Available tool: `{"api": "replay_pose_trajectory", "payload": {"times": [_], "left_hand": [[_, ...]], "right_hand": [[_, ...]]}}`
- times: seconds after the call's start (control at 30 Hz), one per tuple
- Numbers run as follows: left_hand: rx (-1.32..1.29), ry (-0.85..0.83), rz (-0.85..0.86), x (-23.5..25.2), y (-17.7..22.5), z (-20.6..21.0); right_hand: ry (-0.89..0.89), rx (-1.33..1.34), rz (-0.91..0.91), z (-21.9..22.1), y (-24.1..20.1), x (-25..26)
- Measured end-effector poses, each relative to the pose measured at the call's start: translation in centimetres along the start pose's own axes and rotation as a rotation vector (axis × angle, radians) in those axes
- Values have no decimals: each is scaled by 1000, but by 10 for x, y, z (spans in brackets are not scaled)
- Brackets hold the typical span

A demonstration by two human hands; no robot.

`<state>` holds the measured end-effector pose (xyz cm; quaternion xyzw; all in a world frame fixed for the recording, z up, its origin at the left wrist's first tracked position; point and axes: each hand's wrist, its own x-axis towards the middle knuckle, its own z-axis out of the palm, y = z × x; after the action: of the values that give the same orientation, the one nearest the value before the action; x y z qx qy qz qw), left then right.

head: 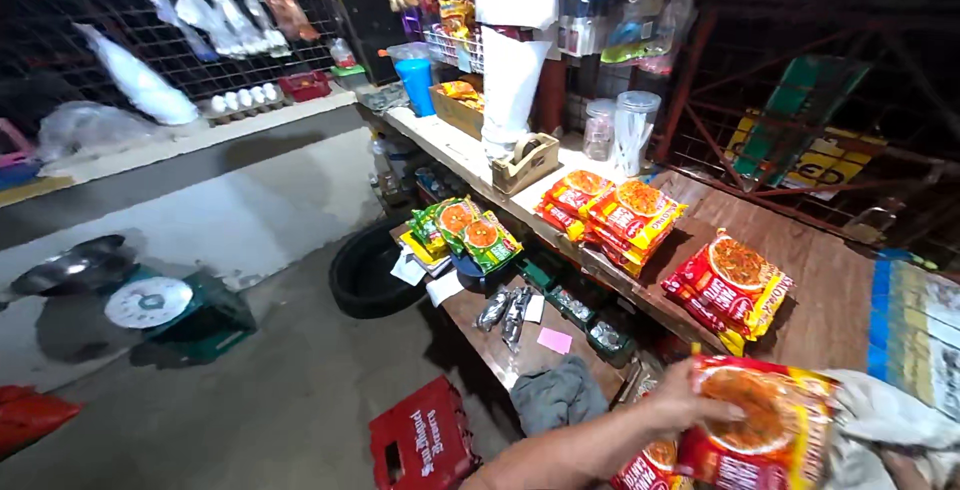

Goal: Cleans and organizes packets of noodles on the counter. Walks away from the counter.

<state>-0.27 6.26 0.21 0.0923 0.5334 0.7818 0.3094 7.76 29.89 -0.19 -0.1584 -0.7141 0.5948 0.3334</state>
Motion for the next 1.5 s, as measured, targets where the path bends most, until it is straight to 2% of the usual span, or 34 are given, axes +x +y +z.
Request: {"api": "replay_pose_trajectory", "payload": {"times": [0.13, 0.23, 0.3, 0.37, 0.43, 0.53, 0.63, 0.7, 0.77, 0.83, 0.93, 1.0, 1.1, 1.17, 1.3, 1.33, 1.4, 1.43, 1.5], "left_hand": [[-65, 126, 71, -28, -11, -41], [-36, 146, 125, -36, -12, -50], [181, 158, 146, -46, -8, -47], [476, 159, 82, -60, -4, -48], [665, 103, 26, -58, -7, -54], [770, 12, -27, -51, -13, -62], [624, 32, 1, -52, -23, -66], [477, 59, 63, -57, -27, -76], [328, 139, 111, -64, -25, -88], [207, 264, 135, -67, -19, -99], [-82, 424, 105, -61, -15, -105], [-199, 471, 78, -58, -9, -97], [-216, 501, 124, -54, -2, -77], [-250, 587, 163, -51, -1, -71], [-415, 678, 160, -52, 2, -86], [-491, 703, 189, -46, 7, -91], [-614, 743, 260, -39, 18, -96], [-650, 736, 310, -38, 22, -95], [-685, 695, 346, -41, 22, -89]], "right_hand": [[-8, -193, -116, 34, -42, -29], [-245, -271, -379, 72, -45, -57], [-448, -359, -648, 108, -26, -69], [-526, -510, -900, 138, -10, -72], [-597, -540, -979, 154, -10, -62], [-806, -598, -830, 170, -25, -49], [-1027, -629, -375, 171, -34, -31], [-969, -646, -159, 160, -22, -14], [-807, -688, -70, 138, -1, -2], [-544, -584, -89, 121, 3, -4], [-229, -333, -238, 125, -25, -27], [-278, -211, -381, 143, -37, -44], [-490, -440, -513, 184, -27, -69], [-476, -594, -583, 203, -17, -88], [-385, -568, -818, 210, 1, -113], [-369, -543, -823, 209, 9, -113], [-319, -401, -669, 209, 23, -109], [-286, -272, -500, 211, 23, -105], [-185, 16, -6, 218, 4, -96]]}}
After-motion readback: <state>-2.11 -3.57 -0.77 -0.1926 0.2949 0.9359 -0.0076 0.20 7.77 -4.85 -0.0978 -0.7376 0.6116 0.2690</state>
